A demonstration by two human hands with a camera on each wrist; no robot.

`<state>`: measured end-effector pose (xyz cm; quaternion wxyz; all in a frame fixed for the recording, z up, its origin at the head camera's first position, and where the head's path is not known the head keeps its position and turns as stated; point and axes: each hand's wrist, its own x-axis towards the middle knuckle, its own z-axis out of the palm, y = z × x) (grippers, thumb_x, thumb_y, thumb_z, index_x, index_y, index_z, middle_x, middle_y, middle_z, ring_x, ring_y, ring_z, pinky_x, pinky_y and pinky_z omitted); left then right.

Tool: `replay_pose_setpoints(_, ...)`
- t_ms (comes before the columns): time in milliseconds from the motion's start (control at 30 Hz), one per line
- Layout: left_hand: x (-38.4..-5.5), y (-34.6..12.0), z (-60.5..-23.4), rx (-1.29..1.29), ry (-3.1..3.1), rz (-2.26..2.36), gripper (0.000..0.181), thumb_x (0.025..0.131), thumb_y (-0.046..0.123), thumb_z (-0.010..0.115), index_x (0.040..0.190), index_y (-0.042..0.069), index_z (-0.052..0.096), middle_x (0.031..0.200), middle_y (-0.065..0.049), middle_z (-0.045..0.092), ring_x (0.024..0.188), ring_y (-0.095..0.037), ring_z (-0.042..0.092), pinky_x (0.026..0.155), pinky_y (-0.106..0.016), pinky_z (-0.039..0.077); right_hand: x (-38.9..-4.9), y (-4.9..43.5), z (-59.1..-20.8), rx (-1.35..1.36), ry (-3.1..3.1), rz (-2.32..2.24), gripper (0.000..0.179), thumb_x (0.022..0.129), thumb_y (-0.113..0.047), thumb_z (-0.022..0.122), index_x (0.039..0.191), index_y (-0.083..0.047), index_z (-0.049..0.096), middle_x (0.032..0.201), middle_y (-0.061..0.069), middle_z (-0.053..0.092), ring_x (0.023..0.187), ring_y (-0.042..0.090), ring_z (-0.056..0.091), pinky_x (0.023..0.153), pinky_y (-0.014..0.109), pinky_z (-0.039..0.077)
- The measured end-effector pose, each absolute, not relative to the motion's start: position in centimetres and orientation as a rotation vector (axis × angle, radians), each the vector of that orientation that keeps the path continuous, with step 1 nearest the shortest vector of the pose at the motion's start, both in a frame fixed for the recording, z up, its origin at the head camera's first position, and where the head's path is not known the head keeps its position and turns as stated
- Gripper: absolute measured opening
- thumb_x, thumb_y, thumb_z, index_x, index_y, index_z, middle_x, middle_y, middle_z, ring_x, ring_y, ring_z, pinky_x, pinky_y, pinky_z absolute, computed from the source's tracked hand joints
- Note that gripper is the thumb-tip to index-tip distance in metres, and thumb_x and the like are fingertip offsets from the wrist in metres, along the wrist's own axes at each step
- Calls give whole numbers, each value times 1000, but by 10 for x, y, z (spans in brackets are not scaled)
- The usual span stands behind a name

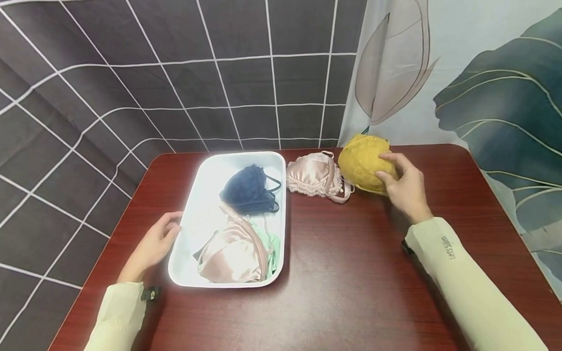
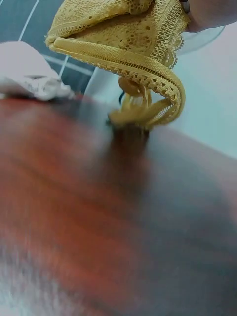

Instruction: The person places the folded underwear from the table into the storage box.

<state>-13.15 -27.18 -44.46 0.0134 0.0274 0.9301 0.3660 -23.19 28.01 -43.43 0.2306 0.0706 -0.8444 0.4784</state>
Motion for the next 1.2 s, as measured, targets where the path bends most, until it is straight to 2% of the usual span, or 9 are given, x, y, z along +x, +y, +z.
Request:
replay_pose_setpoints(133,-131,-272,-444,93,2895,1140,37,97,5,49,134,3,43,90,-13,62,77,-24,56,70,-39,46,-229,278,-421,219,-2257,1347,40,80,6,71,118,-3,62,116,7,62,104,2,53,84,14,38)
replay_pose_setpoints(400,-132,-271,-443,93,2892,1143,38,97,6,49,134,3,42,88,-12,61,75,-24,55,68,-39,45,-219,262,-386,294,-2138,1421,42,78,14,68,118,-1,63,112,5,62,96,7,56,76,15,41)
replay_pose_setpoints(667,-132,-272,-444,87,2891,1130,39,97,6,50,135,3,42,89,-11,61,75,-23,54,68,-38,45,-212,244,-360,482,-2001,1429,43,75,22,65,115,9,60,110,15,61,92,12,60,74,18,46)
replay_pose_setpoints(867,-131,-272,-444,79,2886,1137,38,97,6,49,134,3,42,89,-11,61,75,-23,54,68,-38,45,-209,230,-349,571,-1940,1406,44,72,24,66,113,9,61,108,15,62,87,13,61,71,18,47)
replay_pose_setpoints(1200,-131,-272,-443,86,2883,1155,37,97,6,49,134,3,42,89,-12,61,75,-23,55,68,-38,45,-202,199,-338,715,-1827,1515,43,69,33,60,108,17,58,104,16,62,85,16,60,72,21,46)
